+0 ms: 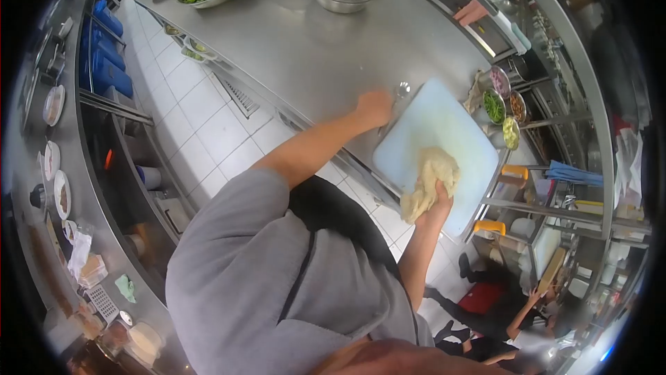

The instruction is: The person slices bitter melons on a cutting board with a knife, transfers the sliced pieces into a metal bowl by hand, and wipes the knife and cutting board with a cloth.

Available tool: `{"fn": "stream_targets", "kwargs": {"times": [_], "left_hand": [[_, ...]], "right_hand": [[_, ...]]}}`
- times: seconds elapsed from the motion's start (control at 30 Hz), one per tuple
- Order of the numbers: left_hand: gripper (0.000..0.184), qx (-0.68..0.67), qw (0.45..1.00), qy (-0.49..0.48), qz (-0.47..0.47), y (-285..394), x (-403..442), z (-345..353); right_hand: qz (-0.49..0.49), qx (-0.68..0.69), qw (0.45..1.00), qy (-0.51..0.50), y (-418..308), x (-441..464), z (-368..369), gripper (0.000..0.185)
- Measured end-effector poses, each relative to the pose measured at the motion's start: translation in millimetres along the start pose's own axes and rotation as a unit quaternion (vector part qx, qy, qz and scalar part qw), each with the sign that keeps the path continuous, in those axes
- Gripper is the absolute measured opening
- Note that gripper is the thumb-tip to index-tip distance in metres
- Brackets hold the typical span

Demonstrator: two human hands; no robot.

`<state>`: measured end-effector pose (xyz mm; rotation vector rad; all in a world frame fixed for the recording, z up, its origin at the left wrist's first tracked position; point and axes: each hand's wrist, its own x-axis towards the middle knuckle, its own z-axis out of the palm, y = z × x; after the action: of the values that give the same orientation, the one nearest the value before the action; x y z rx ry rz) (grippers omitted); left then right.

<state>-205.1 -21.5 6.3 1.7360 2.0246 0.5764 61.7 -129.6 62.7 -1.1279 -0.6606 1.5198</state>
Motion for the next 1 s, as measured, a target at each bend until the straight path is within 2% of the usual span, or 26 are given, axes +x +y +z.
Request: {"fn": "stream_targets", "kwargs": {"times": [0.17,0.27,0.37,0.4,0.43,0.47,0.53,0.6,0.63,0.67,0.77,0.8,0.87,0.93,1.0], "left_hand": [[0.03,0.016,0.995,-0.098,0.021,14,3,-6],[0.032,-0.02,0.998,-0.051,0.002,9,3,-13],[0.027,-0.178,0.975,-0.125,-0.05,-26,-2,-29],[0.023,-0.35,0.921,-0.158,-0.068,-46,-10,-28],[0.02,-0.507,0.837,-0.184,-0.089,-72,-20,-30],[0.016,-0.546,0.814,-0.172,-0.098,-86,-36,-44],[0.011,-0.618,0.768,-0.136,-0.096,-112,-76,-81],[0.009,-0.665,0.736,-0.08,-0.099,-132,-115,-110],[0.01,-0.678,0.725,-0.043,-0.116,-139,-134,-121],[0.009,-0.682,0.719,-0.015,-0.134,-145,-153,-132],[0.008,-0.699,0.688,0.067,-0.183,-180,-186,-138],[0.008,-0.703,0.675,0.097,-0.201,-188,-195,-139],[0.009,-0.673,0.689,0.144,-0.226,-202,-201,-138],[0.008,-0.644,0.706,0.166,-0.242,-220,-189,-138],[0.009,-0.603,0.737,0.202,-0.231,-234,-162,-140]], "right_hand": [[-0.036,-0.06,0.997,0.021,13,8,7,0.055],[-0.062,-0.094,0.993,-0.016,3,17,32,0.057],[-0.101,-0.148,0.983,-0.031,-16,34,72,0.057],[-0.107,-0.167,0.98,-0.028,-21,44,86,0.057],[-0.141,-0.238,0.96,-0.046,-27,57,99,0.055],[-0.173,-0.307,0.933,-0.068,-29,75,112,0.054],[-0.268,-0.439,0.844,-0.151,-20,129,132,0.054],[-0.333,-0.615,0.699,-0.15,-6,180,162,0.054],[-0.292,-0.65,0.679,-0.178,4,209,175,0.054],[-0.253,-0.681,0.655,-0.206,15,235,188,0.054],[-0.265,-0.753,0.598,-0.08,88,278,208,0.052],[-0.279,-0.754,0.586,-0.105,102,278,220,0.051],[-0.303,-0.753,0.564,-0.152,131,271,240,0.05],[-0.406,-0.717,0.529,-0.201,152,215,256,0.039],[-0.393,-0.717,0.514,-0.259,168,165,267,0.044]]}}
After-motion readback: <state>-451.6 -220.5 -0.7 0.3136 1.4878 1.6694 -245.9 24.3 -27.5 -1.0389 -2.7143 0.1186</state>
